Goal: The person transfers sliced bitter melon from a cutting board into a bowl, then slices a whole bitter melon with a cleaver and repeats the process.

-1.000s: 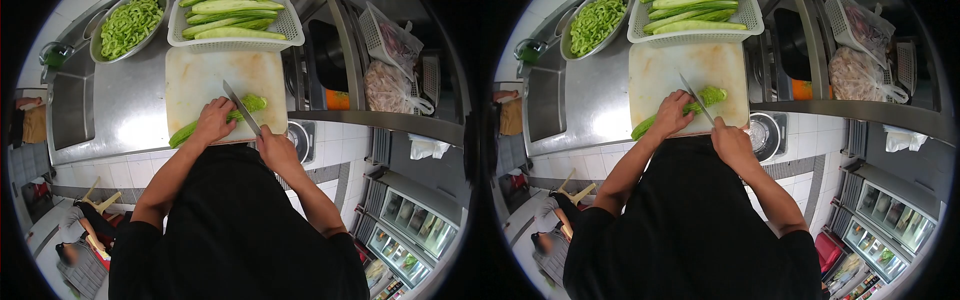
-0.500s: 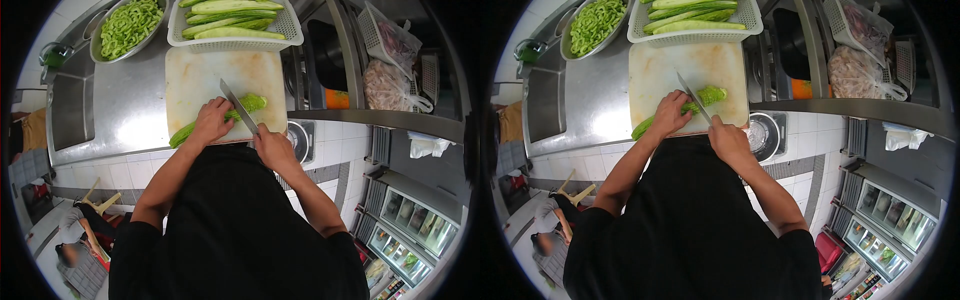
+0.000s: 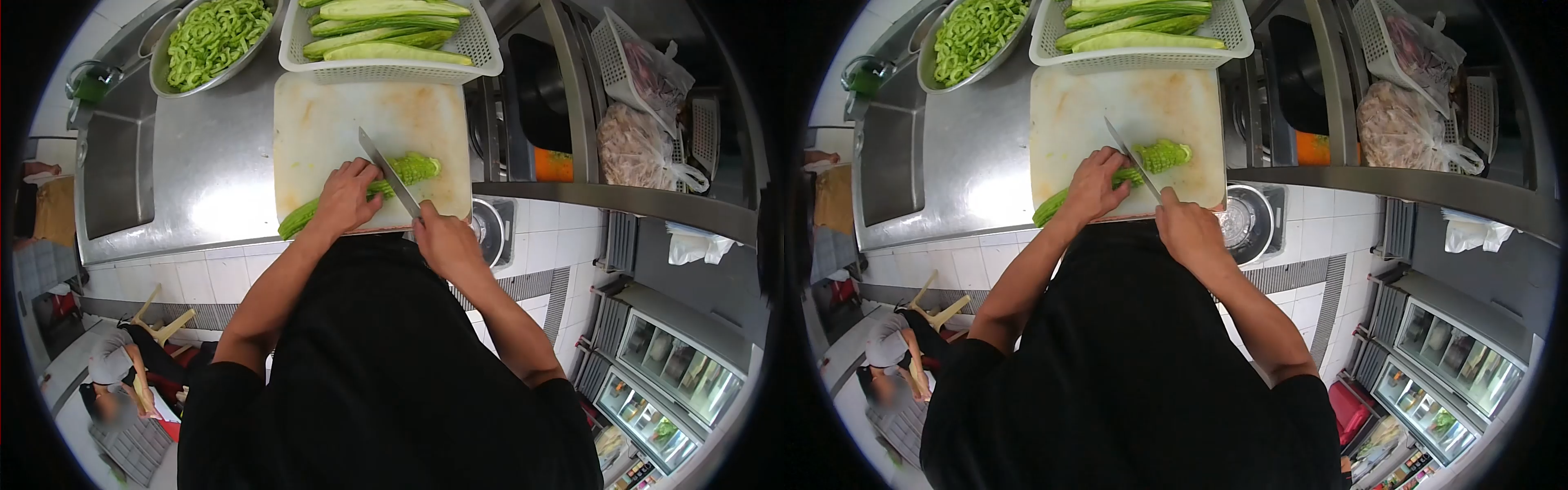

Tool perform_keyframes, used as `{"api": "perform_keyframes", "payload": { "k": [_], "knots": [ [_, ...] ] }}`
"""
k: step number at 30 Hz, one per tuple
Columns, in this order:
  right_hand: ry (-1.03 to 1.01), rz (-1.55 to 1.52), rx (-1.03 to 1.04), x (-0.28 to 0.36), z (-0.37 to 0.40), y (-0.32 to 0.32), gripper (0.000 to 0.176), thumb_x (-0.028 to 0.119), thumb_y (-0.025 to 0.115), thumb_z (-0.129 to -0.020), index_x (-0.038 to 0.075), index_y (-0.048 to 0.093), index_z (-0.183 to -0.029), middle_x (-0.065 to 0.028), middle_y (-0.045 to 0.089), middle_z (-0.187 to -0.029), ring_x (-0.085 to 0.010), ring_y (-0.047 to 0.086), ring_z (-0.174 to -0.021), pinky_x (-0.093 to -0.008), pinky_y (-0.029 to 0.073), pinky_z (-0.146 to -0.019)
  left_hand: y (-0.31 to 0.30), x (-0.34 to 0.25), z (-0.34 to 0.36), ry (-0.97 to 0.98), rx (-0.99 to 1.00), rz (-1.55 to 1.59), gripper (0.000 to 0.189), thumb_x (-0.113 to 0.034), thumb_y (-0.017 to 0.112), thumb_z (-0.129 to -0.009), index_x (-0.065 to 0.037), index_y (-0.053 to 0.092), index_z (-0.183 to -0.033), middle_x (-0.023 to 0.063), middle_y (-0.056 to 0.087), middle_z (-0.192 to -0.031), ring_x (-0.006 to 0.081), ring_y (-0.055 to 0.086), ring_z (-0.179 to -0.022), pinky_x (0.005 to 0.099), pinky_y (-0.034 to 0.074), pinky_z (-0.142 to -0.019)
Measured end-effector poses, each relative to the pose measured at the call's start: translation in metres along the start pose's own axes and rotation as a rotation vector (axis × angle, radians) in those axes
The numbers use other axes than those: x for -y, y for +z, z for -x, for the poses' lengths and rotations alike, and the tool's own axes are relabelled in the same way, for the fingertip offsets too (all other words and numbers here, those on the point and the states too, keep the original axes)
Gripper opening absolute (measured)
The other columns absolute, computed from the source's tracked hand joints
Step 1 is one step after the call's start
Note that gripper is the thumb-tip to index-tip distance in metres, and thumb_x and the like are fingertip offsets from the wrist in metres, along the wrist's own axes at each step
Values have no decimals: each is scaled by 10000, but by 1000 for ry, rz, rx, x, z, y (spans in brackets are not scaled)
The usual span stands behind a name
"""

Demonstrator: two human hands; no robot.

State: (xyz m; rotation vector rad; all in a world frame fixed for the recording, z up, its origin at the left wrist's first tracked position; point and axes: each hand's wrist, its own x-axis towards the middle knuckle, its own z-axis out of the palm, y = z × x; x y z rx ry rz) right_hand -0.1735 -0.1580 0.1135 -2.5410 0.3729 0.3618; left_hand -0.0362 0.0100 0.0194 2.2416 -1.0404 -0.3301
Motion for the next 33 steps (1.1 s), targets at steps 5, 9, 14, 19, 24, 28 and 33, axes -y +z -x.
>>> {"api": "perform_keyframes", "payload": {
  "k": [5,9,14,19,24,28,33],
  "knots": [
    [-43,-44,-130,-4,-57,43,242,220,573,-1013,1,555,-1114,-288,684,-773,-508,674,-767,-614,514,-734,-1,-2,1,9,-20,-6,341,-203,740,-791,-90,657,-1102,111,610,-1102,340,592,-1056,475,485,-891],
    [-78,-17,-117,8,-47,12,217,197,539,-1019,-9,561,-1084,-272,686,-746,-482,693,-754,-592,534,-707,-3,-3,2,4,-33,0,334,-205,738,-794,-87,658,-1095,112,612,-1101,341,593,-1053,473,486,-894],
    [-31,21,16,8,6,-9,205,190,527,-1023,-9,556,-1061,-278,679,-740,-484,691,-753,-591,533,-702,-4,1,4,-9,1,-24,329,-183,742,-793,-90,658,-1096,112,618,-1095,343,599,-1041,470,488,-889],
    [-76,-26,-119,-3,-47,44,221,214,543,-1020,-3,556,-1060,-277,684,-759,-488,688,-755,-597,530,-701,-2,5,3,11,-37,-4,332,-180,743,-791,-85,657,-1097,115,620,-1094,344,603,-1037,471,487,-888],
    [-57,-32,-107,0,-45,13,220,221,545,-1020,3,553,-1054,-276,688,-761,-498,687,-751,-605,528,-691,-6,3,5,7,-27,-1,329,-181,742,-793,-78,656,-1094,116,621,-1104,346,604,-1047,473,486,-895],
    [-60,23,-1,5,1,-7,230,223,544,-1020,-3,553,-1060,-276,694,-765,-505,687,-750,-609,530,-698,-10,1,8,6,-40,17,319,-177,735,-797,-70,658,-1087,122,626,-1100,352,602,-1046,471,488,-899],
    [-73,-25,-74,-2,-44,48,214,211,540,-1016,2,557,-1061,-271,695,-765,-506,686,-749,-611,529,-712,-4,6,7,44,-78,16,305,-153,739,-779,-61,654,-1057,146,616,-1043,377,596,-1012,482,495,-897]
  ]
}}
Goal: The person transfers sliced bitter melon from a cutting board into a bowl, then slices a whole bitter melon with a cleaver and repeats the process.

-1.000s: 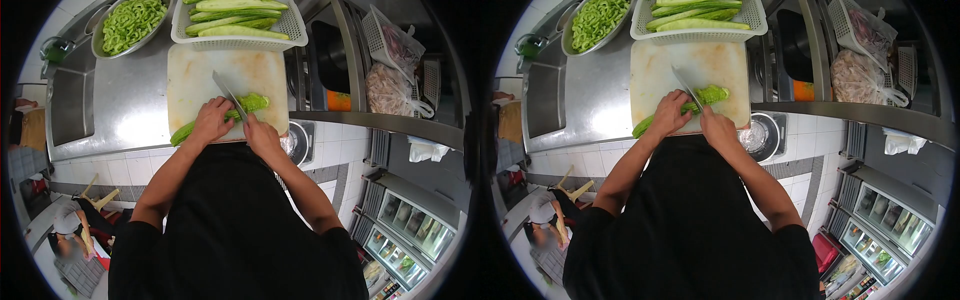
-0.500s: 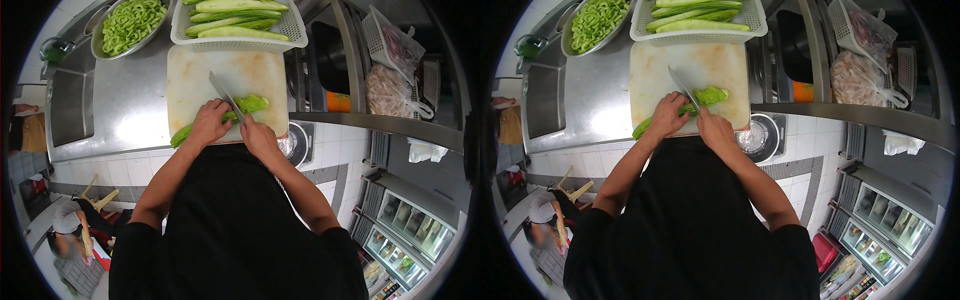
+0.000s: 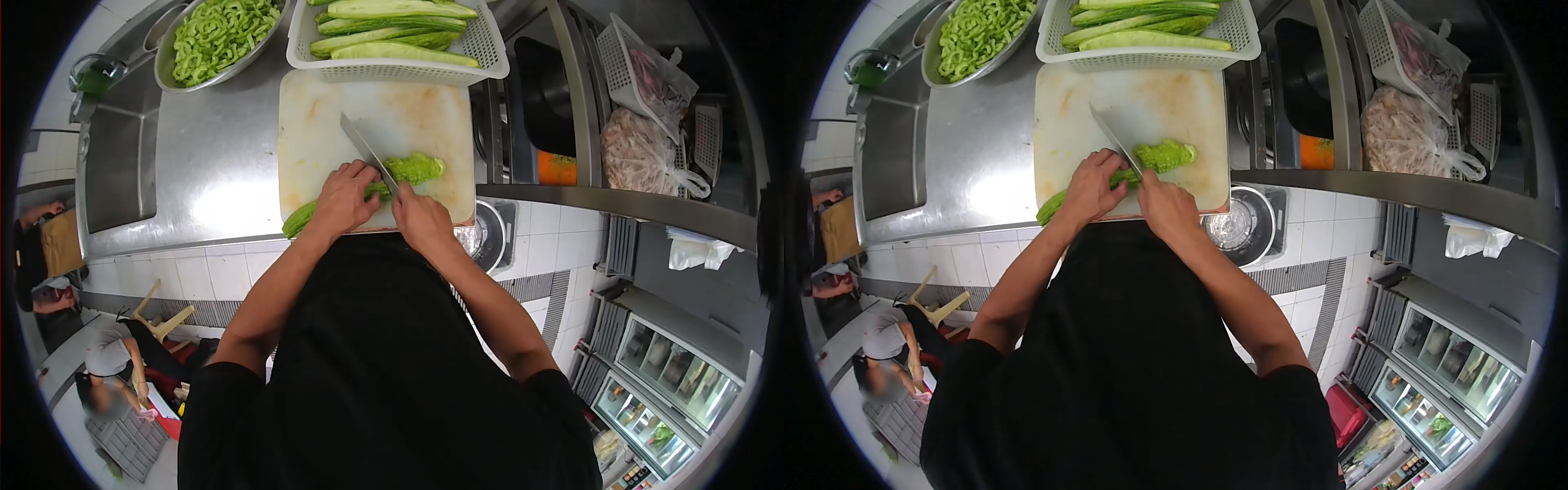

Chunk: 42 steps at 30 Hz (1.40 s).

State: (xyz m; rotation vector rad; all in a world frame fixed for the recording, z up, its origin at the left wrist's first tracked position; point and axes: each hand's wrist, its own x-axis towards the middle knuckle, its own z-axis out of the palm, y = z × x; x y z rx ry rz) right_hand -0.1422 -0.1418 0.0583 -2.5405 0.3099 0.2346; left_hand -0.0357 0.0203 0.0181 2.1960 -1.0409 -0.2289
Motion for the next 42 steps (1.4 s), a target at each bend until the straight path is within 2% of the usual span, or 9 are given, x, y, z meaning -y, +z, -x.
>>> {"api": "perform_keyframes", "payload": {
  "k": [5,7,11,14,20,26,32,37,42],
  "knots": [
    [-24,24,-82,8,-10,-26,205,202,539,-1012,6,561,-1067,-267,691,-751,-500,687,-735,-608,532,-693,-5,-3,3,-23,-16,22,282,-147,743,-786,-59,653,-1039,146,616,-1039,378,595,-1001,480,496,-892],
    [-13,26,30,11,18,-49,209,206,546,-1012,7,563,-1074,-259,691,-744,-495,690,-732,-602,539,-684,-8,-3,5,-28,-14,13,293,-159,741,-794,-65,657,-1058,134,620,-1059,366,597,-1012,473,493,-888],
    [25,39,90,11,38,-35,205,201,546,-1011,5,564,-1068,-261,688,-742,-501,687,-736,-601,541,-689,-4,1,8,-37,19,-21,299,-171,741,-802,-71,666,-1073,119,622,-1079,350,598,-1020,466,492,-884],
    [-36,26,-19,3,4,3,201,193,548,-1008,0,560,-1064,-265,687,-742,-507,682,-732,-602,538,-687,-1,4,8,-30,-3,-24,293,-166,740,-804,-71,670,-1071,117,622,-1075,347,599,-1022,470,493,-889],
    [-57,17,-35,19,5,-40,194,187,545,-1010,-1,550,-1054,-279,684,-750,-502,686,-754,-609,535,-723,-9,-3,13,-33,-57,-9,288,-157,740,-803,-69,671,-1068,124,624,-1077,351,599,-1024,466,494,-897],
    [43,42,149,10,37,-26,203,190,552,-1007,-6,558,-1060,-278,687,-752,-498,690,-752,-609,531,-715,-7,0,15,-51,-26,-11,289,-149,739,-801,-66,671,-1070,126,631,-1064,352,600,-1026,464,493,-904],
    [-114,-1,-91,18,-19,-2,207,199,555,-1008,-1,558,-1062,-266,681,-720,-507,679,-711,-607,529,-695,-9,-1,15,-25,-54,16,273,-112,745,-780,-55,652,-1031,144,622,-1032,372,591,-995,473,494,-897],
    [-35,51,138,34,36,-66,216,218,554,-1014,6,556,-1048,-258,686,-732,-475,690,-721,-596,535,-692,-12,1,20,-56,-79,15,267,-107,742,-782,-57,651,-1028,144,625,-1032,371,593,-1008,469,494,-904],
    [-49,39,37,13,13,4,216,220,562,-1012,8,544,-1052,-264,685,-756,-477,685,-752,-599,520,-697,-10,4,20,-77,-40,2,262,-105,740,-786,-57,651,-1028,148,628,-1036,374,597,-1018,466,494,-917]
  ]
}}
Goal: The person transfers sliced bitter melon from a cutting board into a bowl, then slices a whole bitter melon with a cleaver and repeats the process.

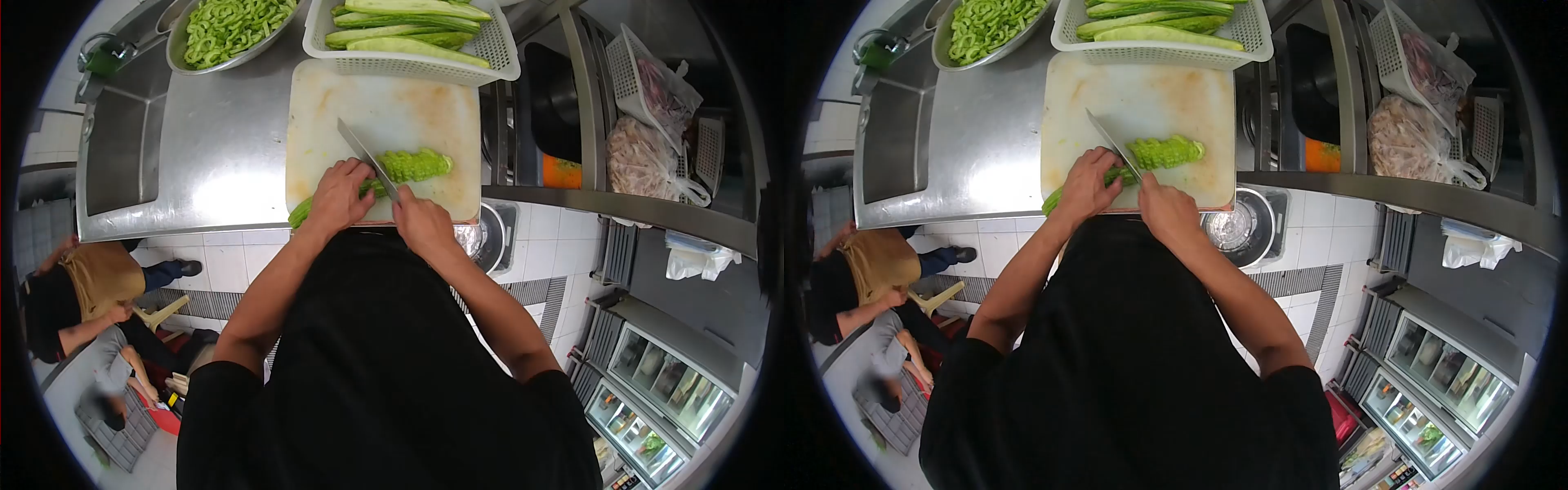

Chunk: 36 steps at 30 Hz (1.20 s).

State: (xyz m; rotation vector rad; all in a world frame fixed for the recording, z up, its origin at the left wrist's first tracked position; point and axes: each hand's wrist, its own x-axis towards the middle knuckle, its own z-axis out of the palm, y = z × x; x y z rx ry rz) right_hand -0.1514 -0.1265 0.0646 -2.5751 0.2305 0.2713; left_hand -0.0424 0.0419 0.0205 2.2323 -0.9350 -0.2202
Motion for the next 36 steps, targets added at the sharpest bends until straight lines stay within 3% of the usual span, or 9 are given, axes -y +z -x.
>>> {"api": "perform_keyframes", "payload": {
  "k": [5,10,13,17,21,26,29,33,36],
  "knots": [
    [-48,-22,-60,17,-27,-22,214,208,541,-1014,-5,548,-1029,-272,685,-755,-488,686,-750,-588,534,-694,0,1,0,32,-47,35,254,-100,744,-786,-46,647,-1014,148,627,-1019,383,601,-1004,469,496,-912],
    [18,-28,125,18,27,-58,212,201,543,-1011,-10,539,-1040,-269,683,-749,-495,680,-736,-600,525,-676,-1,4,4,1,-49,45,259,-124,742,-801,-48,649,-1031,143,632,-1038,377,600,-1022,466,489,-913],
    [-6,-35,32,1,7,0,230,214,549,-1008,-8,541,-1072,-272,688,-757,-498,684,-747,-597,533,-689,3,5,5,-17,-13,34,271,-147,742,-811,-56,653,-1050,135,632,-1064,365,598,-1039,466,480,-918],
    [-15,-26,-31,11,-20,8,226,215,557,-1005,-2,552,-1070,-276,690,-761,-492,690,-750,-594,539,-692,-12,-1,11,20,-37,-21,302,-146,745,-805,-66,655,-1082,132,627,-1104,356,593,-1057,465,478,-917],
    [10,-25,-46,-14,-17,-5,210,226,576,-1009,25,535,-1052,-274,681,-759,-502,669,-740,-611,509,-690,-12,6,22,-40,28,-70,350,-141,747,-797,-76,652,-1127,126,624,-1125,347,592,-1074,464,477,-918],
    [72,20,-59,-32,-13,-35,235,241,551,-1015,14,565,-1071,-302,681,-768,-510,685,-783,-614,522,-755,17,-12,-12,87,32,-22,374,-145,738,-797,-87,643,-1154,119,616,-1111,342,588,-1074,468,478,-910],
    [129,15,-40,-27,7,-62,226,232,552,-1014,13,558,-1073,-308,684,-786,-516,682,-789,-620,514,-766,26,-28,-27,51,62,-25,363,-147,726,-807,-88,644,-1155,119,613,-1103,342,590,-1063,472,479,-904],
    [152,44,82,-17,48,-90,228,223,541,-1013,3,548,-1074,-301,692,-810,-513,682,-788,-615,520,-768,33,-27,-35,69,70,-4,348,-144,715,-812,-91,651,-1151,116,614,-1102,342,592,-1057,473,481,-900],
    [160,75,77,-25,47,-73,234,222,538,-1012,-5,545,-1070,-294,696,-814,-508,683,-779,-606,529,-756,36,-26,-34,80,76,-6,333,-142,710,-815,-90,658,-1141,113,616,-1098,343,594,-1050,473,483,-895]
  ]
}}
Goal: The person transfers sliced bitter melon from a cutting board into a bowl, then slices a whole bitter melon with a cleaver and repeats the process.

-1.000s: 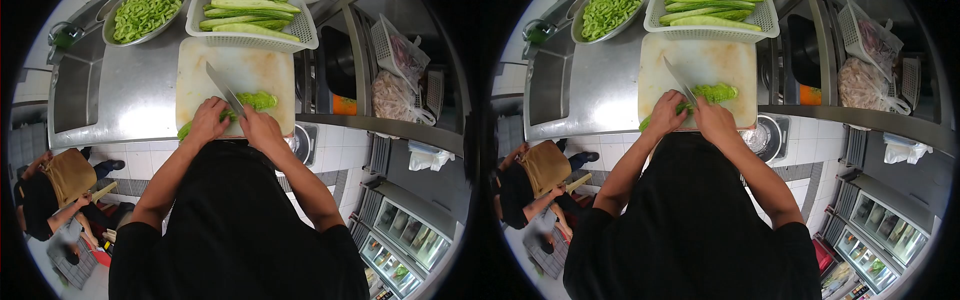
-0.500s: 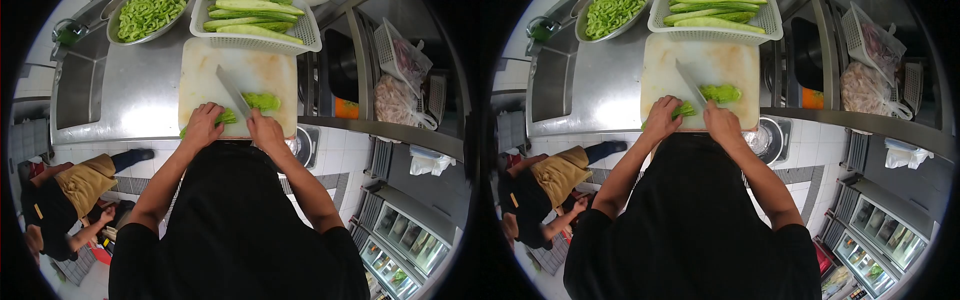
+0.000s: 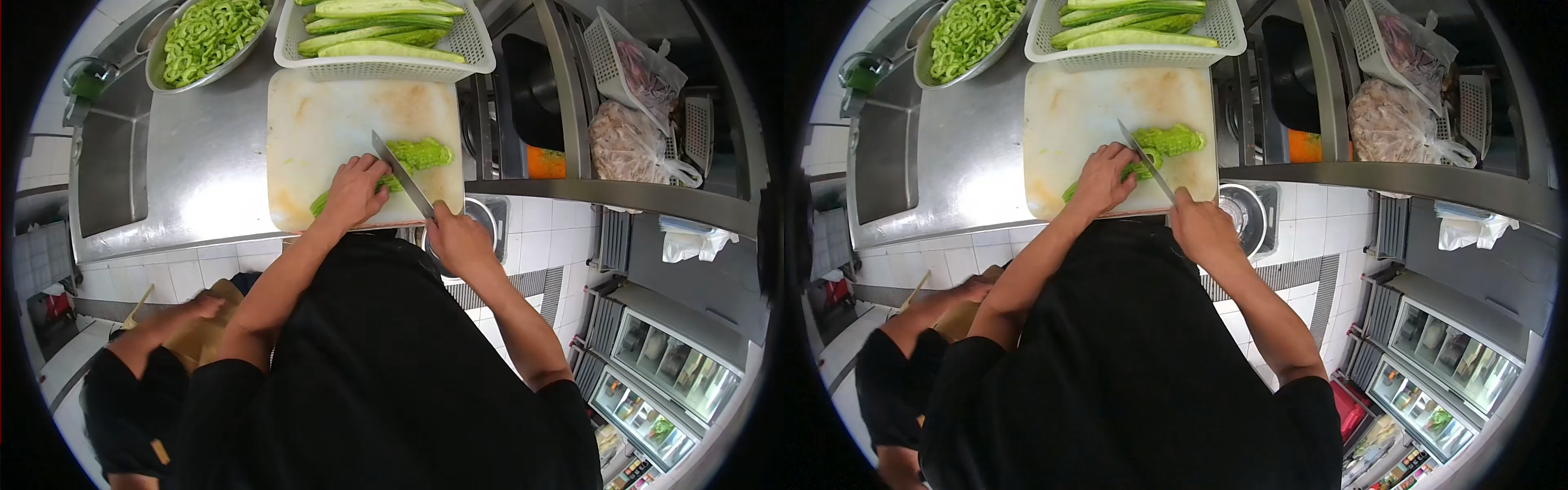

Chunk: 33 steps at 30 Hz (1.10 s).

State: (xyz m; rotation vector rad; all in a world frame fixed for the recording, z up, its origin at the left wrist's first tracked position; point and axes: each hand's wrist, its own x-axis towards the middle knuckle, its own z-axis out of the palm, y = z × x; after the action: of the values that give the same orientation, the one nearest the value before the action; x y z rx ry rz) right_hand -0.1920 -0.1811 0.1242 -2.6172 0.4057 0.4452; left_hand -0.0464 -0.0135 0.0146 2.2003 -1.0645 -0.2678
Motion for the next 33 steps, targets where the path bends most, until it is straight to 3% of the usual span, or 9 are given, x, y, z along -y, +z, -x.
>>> {"api": "perform_keyframes", "payload": {
  "k": [3,7,11,13,18,22,28,33],
  "knots": [
    [-39,1,-90,-6,-39,43,235,221,536,-1011,-8,545,-1065,-289,698,-811,-500,684,-773,-596,538,-737,2,1,1,9,-15,-9,333,-145,708,-813,-89,662,-1137,115,617,-1096,346,594,-1047,474,484,-889],
    [-125,-13,-209,3,-74,39,239,225,534,-1014,-9,550,-1059,-292,694,-803,-497,686,-768,-598,538,-716,2,3,2,4,-21,22,329,-144,715,-802,-80,662,-1120,120,617,-1086,350,592,-1040,473,482,-891],
    [-93,-83,-73,1,-30,2,247,248,555,-1022,21,541,-1118,-293,688,-814,-514,666,-792,-614,512,-717,-2,4,4,6,-40,26,317,-140,720,-798,-72,657,-1101,121,620,-1064,356,590,-1031,474,481,-902],
    [-53,-16,9,5,-5,-10,236,237,546,-1013,4,556,-1050,-280,686,-768,-499,687,-756,-603,538,-712,-3,4,5,1,-42,38,316,-140,722,-797,-71,656,-1099,121,621,-1059,358,590,-1030,474,482,-905],
    [-50,-19,-80,1,-57,49,235,240,554,-1017,14,553,-1084,-284,686,-779,-504,678,-764,-608,520,-698,-1,7,4,12,-40,46,308,-142,727,-794,-64,655,-1084,121,623,-1051,358,590,-1025,471,484,-906],
    [-157,-100,-222,10,-92,44,234,239,564,-1020,25,542,-1113,-291,682,-786,-516,667,-780,-614,505,-689,-5,5,4,16,-25,45,310,-146,729,-793,-60,658,-1083,122,624,-1058,354,591,-1020,464,488,-909],
    [-52,-30,27,7,-14,-6,241,228,557,-1021,8,537,-1115,-293,677,-787,-510,669,-790,-610,507,-708,-8,8,8,12,-42,58,308,-132,729,-789,-60,652,-1078,138,620,-1048,362,591,-1012,465,489,-911],
    [-54,-35,-60,7,-58,52,228,241,555,-1018,30,552,-1103,-285,687,-790,-492,685,-773,-607,523,-717,-5,10,7,21,-38,68,304,-113,728,-786,-57,641,-1072,154,612,-1038,370,586,-1019,469,490,-915]
  ]
}}
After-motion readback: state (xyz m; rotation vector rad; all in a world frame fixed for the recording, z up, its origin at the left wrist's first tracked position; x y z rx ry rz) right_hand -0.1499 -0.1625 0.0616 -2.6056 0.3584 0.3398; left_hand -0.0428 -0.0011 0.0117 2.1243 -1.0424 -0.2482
